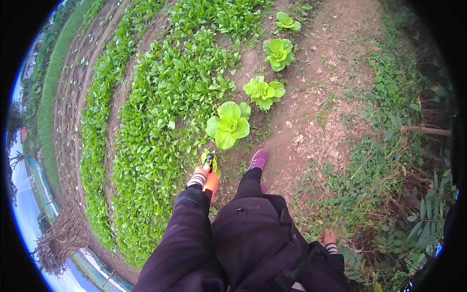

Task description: The person walks through a garden and sprays rows of leafy plants with a handheld orange spray bottle. They move along the rows, aiming the nozzle at the foliage and ground, then pause briefly to adjust the nozzle before continuing.

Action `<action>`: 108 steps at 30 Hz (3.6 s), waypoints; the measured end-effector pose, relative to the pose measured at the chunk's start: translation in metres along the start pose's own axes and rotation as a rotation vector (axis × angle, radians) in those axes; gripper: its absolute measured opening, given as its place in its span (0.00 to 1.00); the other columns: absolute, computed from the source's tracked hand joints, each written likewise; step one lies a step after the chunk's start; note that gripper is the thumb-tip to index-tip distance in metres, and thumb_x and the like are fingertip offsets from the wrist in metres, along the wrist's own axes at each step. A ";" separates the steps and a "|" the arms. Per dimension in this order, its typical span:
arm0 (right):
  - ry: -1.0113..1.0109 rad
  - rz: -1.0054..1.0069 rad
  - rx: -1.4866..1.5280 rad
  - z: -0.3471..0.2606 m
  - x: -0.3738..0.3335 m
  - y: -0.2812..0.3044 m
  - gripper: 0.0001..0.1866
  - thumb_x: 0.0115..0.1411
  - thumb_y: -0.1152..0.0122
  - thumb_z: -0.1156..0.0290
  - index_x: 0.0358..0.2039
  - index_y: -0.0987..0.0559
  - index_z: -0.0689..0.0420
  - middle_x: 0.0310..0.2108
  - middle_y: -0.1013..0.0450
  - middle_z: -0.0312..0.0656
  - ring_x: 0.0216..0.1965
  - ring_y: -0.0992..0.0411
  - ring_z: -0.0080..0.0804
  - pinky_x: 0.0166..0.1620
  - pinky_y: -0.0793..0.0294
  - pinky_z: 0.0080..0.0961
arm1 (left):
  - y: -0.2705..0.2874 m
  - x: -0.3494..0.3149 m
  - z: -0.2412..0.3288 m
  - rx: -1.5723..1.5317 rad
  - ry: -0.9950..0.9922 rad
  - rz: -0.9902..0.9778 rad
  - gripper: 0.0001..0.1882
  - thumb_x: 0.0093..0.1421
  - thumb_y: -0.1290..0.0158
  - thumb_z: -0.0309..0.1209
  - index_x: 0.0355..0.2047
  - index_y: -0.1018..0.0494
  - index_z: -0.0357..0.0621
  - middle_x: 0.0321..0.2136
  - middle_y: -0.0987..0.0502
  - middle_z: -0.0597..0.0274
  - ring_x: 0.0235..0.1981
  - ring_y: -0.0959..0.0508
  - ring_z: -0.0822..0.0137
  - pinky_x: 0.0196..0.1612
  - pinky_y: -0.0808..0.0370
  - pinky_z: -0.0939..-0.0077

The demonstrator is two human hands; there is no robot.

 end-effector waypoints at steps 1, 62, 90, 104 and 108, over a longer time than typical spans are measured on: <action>0.027 0.001 -0.019 -0.004 0.003 0.000 0.14 0.59 0.57 0.59 0.23 0.34 0.56 0.11 0.35 0.39 0.09 0.38 0.25 0.12 0.40 0.22 | 0.004 0.000 0.006 0.038 -0.021 0.035 0.33 0.50 0.56 0.58 0.30 0.31 0.33 0.15 0.29 0.50 0.14 0.27 0.55 0.17 0.31 0.66; 0.056 -0.029 0.024 -0.118 0.110 0.109 0.13 0.59 0.56 0.62 0.23 0.35 0.57 0.09 0.36 0.39 0.07 0.39 0.24 0.10 0.40 0.21 | -0.004 -0.085 0.319 -0.206 -0.355 0.082 0.29 0.52 0.56 0.54 0.16 0.34 0.37 0.07 0.37 0.58 0.06 0.37 0.63 0.10 0.41 0.69; 0.068 0.034 0.046 -0.256 0.127 0.121 0.14 0.59 0.55 0.63 0.21 0.36 0.58 0.10 0.36 0.38 0.07 0.38 0.25 0.11 0.39 0.22 | 0.023 -0.055 0.590 -0.004 -0.551 0.127 0.29 0.52 0.55 0.53 0.23 0.30 0.33 0.10 0.33 0.56 0.10 0.33 0.61 0.15 0.37 0.69; 0.003 0.039 0.055 -0.280 0.120 0.118 0.15 0.59 0.55 0.63 0.20 0.36 0.58 0.10 0.36 0.38 0.08 0.38 0.24 0.10 0.39 0.21 | 0.022 -0.077 0.561 0.227 -0.373 0.117 0.31 0.51 0.55 0.55 0.22 0.28 0.31 0.10 0.31 0.51 0.09 0.30 0.58 0.14 0.34 0.64; 0.010 0.030 0.051 -0.290 0.124 0.120 0.14 0.59 0.55 0.63 0.21 0.36 0.57 0.10 0.36 0.38 0.08 0.39 0.24 0.10 0.40 0.21 | 0.008 -0.084 0.564 0.315 -0.549 0.050 0.30 0.51 0.58 0.57 0.39 0.33 0.41 0.32 0.34 0.51 0.33 0.34 0.55 0.35 0.38 0.65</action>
Point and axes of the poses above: each hand's wrist, its own x-axis towards the middle knuckle, its own y-axis out of the back of the hand, z = x × y, the point moved 4 cm from there along x, towards the middle knuckle
